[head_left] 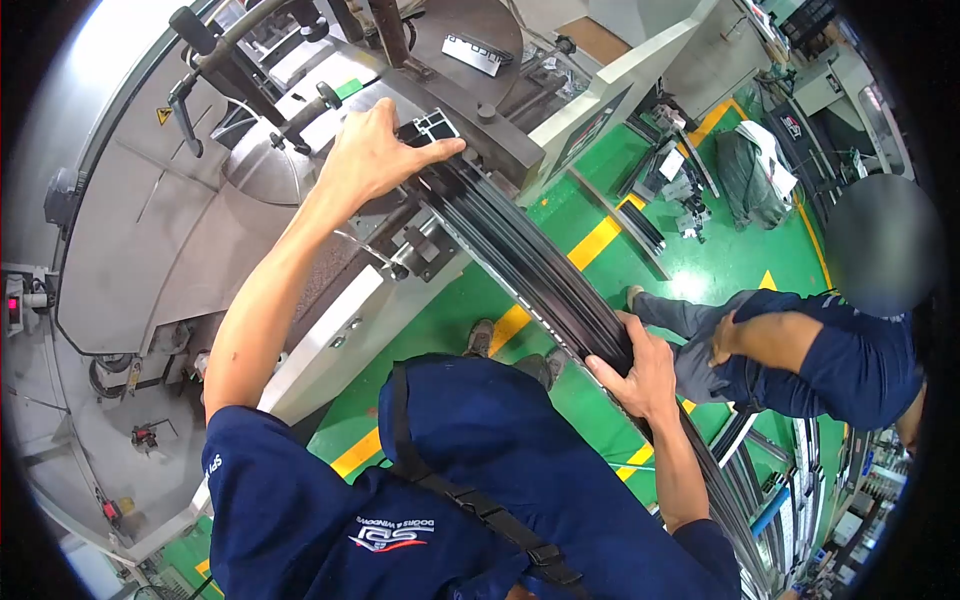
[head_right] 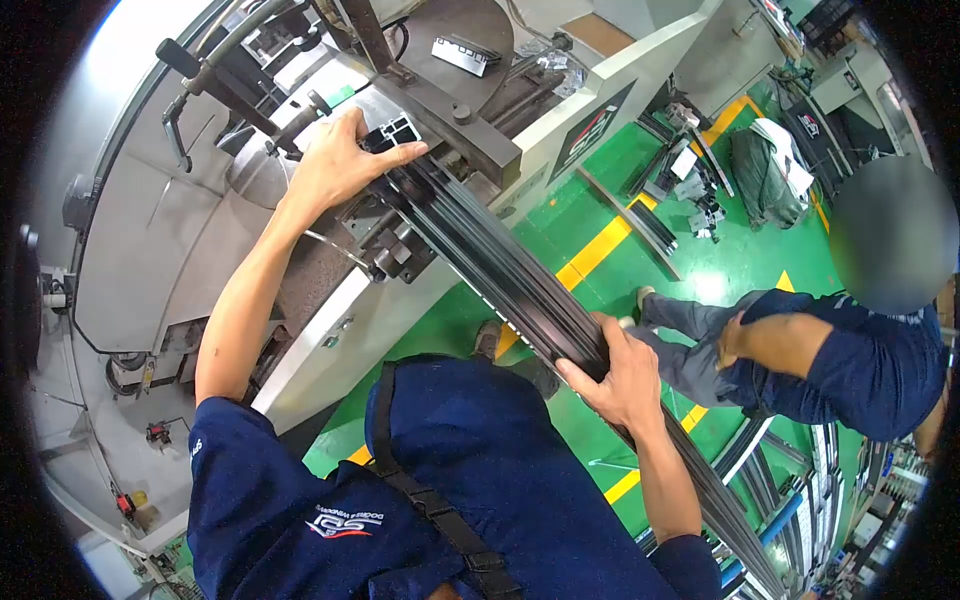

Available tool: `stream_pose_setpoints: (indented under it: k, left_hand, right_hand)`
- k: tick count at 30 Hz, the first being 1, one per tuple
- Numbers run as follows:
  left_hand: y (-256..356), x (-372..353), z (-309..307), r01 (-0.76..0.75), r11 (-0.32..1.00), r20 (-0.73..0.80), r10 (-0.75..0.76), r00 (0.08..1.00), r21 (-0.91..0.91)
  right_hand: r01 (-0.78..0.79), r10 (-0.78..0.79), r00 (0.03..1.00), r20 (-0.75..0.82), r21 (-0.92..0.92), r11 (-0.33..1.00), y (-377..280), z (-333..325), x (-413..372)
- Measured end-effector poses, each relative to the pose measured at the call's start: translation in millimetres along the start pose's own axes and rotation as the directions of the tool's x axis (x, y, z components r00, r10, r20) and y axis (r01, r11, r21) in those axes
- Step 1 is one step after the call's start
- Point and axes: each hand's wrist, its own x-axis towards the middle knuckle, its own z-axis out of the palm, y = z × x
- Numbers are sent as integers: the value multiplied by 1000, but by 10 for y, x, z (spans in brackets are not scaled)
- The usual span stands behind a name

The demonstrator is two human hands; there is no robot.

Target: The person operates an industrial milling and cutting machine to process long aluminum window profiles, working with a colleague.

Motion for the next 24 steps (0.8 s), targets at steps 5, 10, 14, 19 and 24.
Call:
stream_pose_setpoints:
  k: [5, 10, 14, 19, 24]
  left_hand:
    - [-158, -39, 173, -110, 986, -90, 100, 991, -125]
    - [-415, -204, 277, -114, 914, -4, 122, 992, -390]
    - [-387, -447, 251, 51, 660, 148, 91, 985, -749]
    - [-613, -467, 384, 109, 388, 159, 99, 982, -915]
    - [-675, -360, 600, 74, 321, 81, 9, 997, -944]
  right_hand:
    - [2, -2, 1000, -13, 13, 1000, -24, -10, -8]
    - [0, 0, 1000, -14, 9, 1000, -33, -11, -3]
    - [-2, 2, 1000, -11, 22, 1000, -10, -7, 2]
    - [9, -9, 1000, -13, 21, 1000, 19, 17, 7]
    - [6, -6, 1000, -16, 7, 1000, 24, 32, -3]
